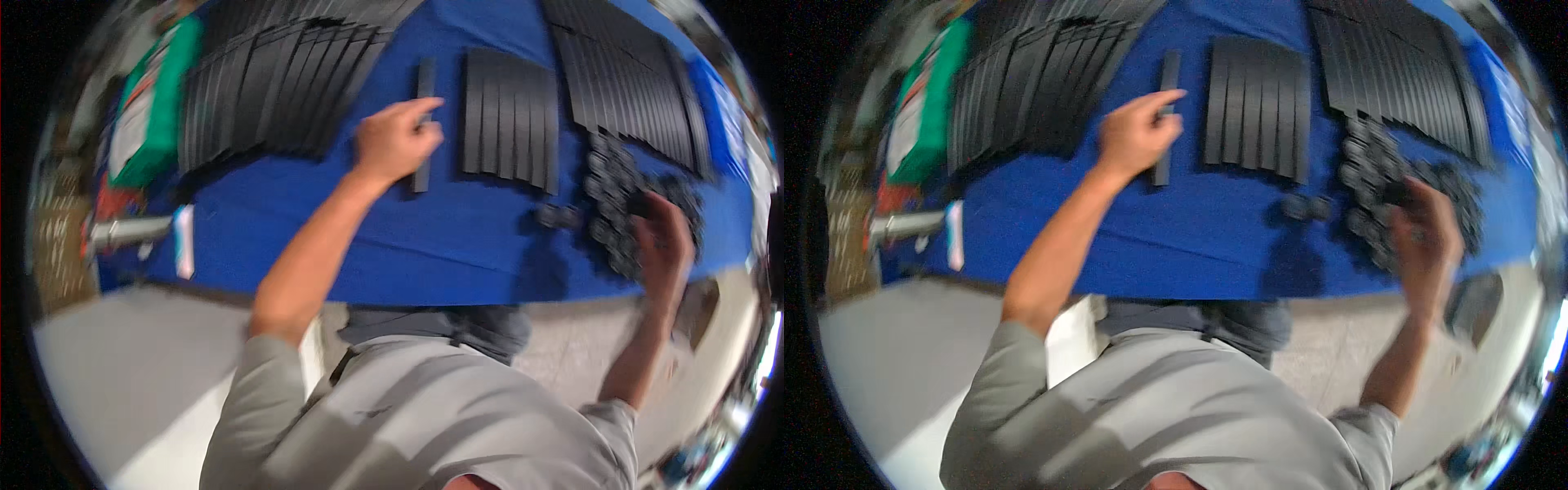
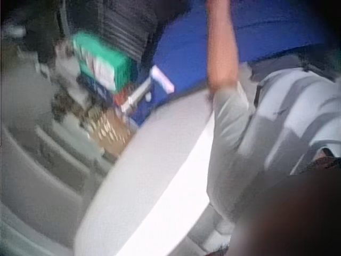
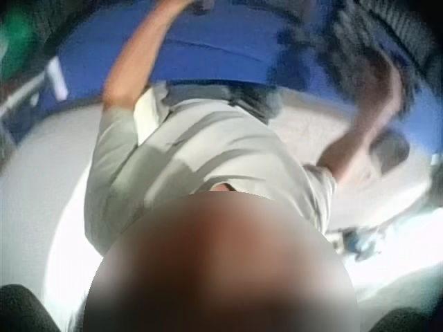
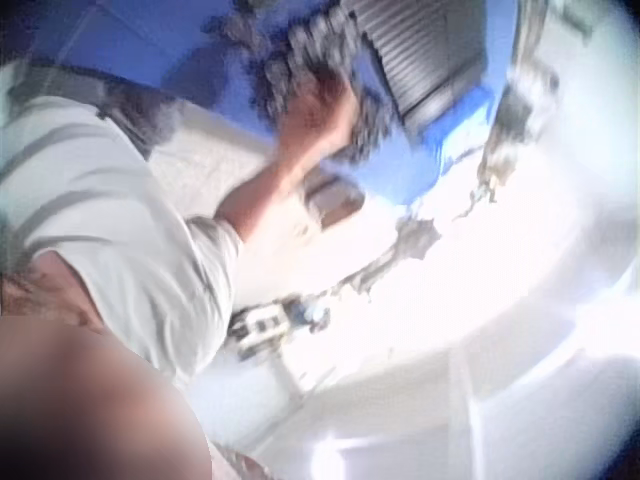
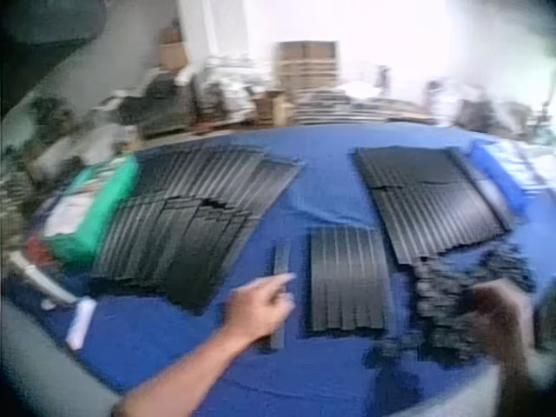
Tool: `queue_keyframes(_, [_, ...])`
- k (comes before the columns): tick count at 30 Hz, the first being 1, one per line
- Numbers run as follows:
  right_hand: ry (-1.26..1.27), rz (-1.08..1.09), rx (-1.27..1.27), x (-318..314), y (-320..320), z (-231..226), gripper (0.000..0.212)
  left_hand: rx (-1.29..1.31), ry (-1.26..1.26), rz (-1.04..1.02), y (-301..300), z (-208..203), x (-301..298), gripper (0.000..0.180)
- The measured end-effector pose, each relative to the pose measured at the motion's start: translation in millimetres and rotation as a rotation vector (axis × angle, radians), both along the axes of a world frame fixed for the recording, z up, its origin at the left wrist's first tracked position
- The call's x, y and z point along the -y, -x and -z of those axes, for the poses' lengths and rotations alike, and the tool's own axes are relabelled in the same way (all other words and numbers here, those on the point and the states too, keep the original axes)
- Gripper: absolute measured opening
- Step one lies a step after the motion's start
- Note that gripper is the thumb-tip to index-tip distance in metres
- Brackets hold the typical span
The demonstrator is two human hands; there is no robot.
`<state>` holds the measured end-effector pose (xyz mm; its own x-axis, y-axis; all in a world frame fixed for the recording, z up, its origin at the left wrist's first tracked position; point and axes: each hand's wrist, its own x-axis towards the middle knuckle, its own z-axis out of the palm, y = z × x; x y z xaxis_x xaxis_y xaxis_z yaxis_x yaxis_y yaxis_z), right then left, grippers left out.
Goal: Manually assembling black plastic tubes with end caps at a factory workstation.
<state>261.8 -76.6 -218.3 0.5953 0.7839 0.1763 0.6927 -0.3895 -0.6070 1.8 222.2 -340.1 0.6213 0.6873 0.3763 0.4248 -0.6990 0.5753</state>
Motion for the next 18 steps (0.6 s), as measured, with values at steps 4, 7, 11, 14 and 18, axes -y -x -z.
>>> queue_keyframes(4, [0.018,-0.095,-0.016,-2.0,43.9,16.5,0.039,-0.052,0.048,-0.038,10.4,-13.4,1.9,0.037])
queue_keyframes(7, [0.107,-0.115,0.026,8.3,50.7,29.9,0.04,-0.058,0.059,0.003,2.2,-9.3,1.0,0.038])
queue_keyframes(11, [0.059,-0.104,0.063,-0.1,46.3,24.2,0.041,-0.067,0.046,-0.001,-4.8,-6.2,2.5,0.037])
queue_keyframes(14, [0.009,-0.191,0.166,-24.2,38.8,13.6,0.039,-0.041,0.034,-0.012,-2.6,-5.3,1.9,0.036])
queue_keyframes(18, [0.311,-0.331,0.444,-55.2,22.0,24.0,0.026,-0.066,0.047,-0.029,-0.9,-3.4,1.9,0.037])
